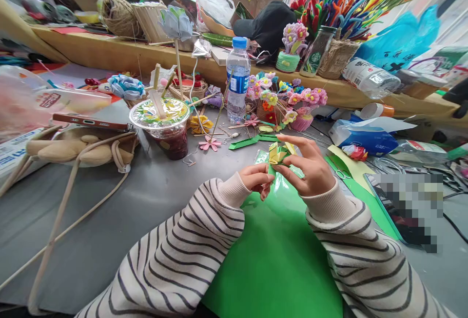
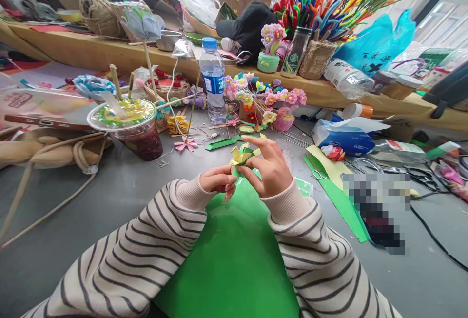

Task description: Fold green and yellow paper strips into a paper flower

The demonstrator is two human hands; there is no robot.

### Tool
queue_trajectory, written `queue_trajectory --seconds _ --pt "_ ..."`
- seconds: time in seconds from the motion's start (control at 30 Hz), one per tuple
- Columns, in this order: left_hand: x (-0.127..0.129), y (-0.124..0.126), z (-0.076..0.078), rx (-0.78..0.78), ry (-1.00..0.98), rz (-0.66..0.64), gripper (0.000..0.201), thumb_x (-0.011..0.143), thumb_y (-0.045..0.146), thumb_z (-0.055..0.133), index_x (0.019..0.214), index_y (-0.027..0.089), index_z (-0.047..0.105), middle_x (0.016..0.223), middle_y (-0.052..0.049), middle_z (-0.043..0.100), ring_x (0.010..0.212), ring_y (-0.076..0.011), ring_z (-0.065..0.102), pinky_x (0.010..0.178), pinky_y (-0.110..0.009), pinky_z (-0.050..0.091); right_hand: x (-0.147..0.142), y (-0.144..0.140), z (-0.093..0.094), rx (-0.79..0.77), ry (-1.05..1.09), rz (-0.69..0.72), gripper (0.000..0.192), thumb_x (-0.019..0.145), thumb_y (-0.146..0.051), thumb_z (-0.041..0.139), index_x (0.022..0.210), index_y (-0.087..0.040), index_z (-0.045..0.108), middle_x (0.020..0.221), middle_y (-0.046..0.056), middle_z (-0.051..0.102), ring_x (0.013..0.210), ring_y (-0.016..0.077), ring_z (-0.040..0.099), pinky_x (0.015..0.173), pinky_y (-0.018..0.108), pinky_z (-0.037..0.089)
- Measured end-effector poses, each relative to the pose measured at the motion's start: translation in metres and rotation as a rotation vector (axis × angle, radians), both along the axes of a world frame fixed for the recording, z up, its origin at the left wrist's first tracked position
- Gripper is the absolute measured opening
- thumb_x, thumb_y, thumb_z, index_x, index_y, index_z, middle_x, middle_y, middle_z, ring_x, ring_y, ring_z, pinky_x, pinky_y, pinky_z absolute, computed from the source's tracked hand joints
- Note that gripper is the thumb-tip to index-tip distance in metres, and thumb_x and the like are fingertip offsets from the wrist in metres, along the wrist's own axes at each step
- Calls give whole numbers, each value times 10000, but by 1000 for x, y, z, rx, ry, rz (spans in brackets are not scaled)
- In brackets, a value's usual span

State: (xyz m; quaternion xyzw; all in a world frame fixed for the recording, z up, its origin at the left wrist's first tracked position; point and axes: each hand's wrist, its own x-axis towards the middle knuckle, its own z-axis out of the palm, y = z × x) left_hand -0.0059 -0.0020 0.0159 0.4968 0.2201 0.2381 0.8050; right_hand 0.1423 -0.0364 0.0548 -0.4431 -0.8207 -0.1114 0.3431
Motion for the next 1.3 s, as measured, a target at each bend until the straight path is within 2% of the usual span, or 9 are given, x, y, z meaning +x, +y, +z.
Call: queue_trajectory --seconds 0.17,0.37,0.67,0.83,1.3 --pt "-1 0 1 -14 -8 -24 268 565 322 577 483 136 403 387 47 445 345 -64 458 360 -190 369 -1 -1 0 7 3 -16 142 707 -232 517 587 -165 552 1091 108 501 959 216 455 819 390 386" --pt "0 -4 2 75 89 76 344 582 451 572 586 117 488 415 37 492 342 -56 464 344 -174 336 -4 -1 -3 3 3 -10 138 712 -207 505 598 -148 557 1115 122 482 978 220 437 830 385 376" --pt "-5 -4 6 95 39 -31 296 606 393 585 572 120 477 397 44 495 337 -55 466 340 -172 309 6 3 -1 -125 117 49 150 689 -269 543 583 -172 587 1118 104 457 1009 224 417 829 409 387" --pt "-6 -8 11 94 48 -40 234 650 327 554 574 122 472 407 46 490 348 -47 454 370 -177 321 8 3 1 -212 177 64 190 668 -316 565 544 -172 574 1133 98 443 1043 236 401 842 424 390" --pt "-4 -7 8 39 -10 -57 217 601 312 569 556 131 458 387 58 440 343 -65 456 351 -184 338 9 0 7 -94 70 85 136 672 -267 567 566 -188 597 1086 79 464 990 213 414 829 392 390"
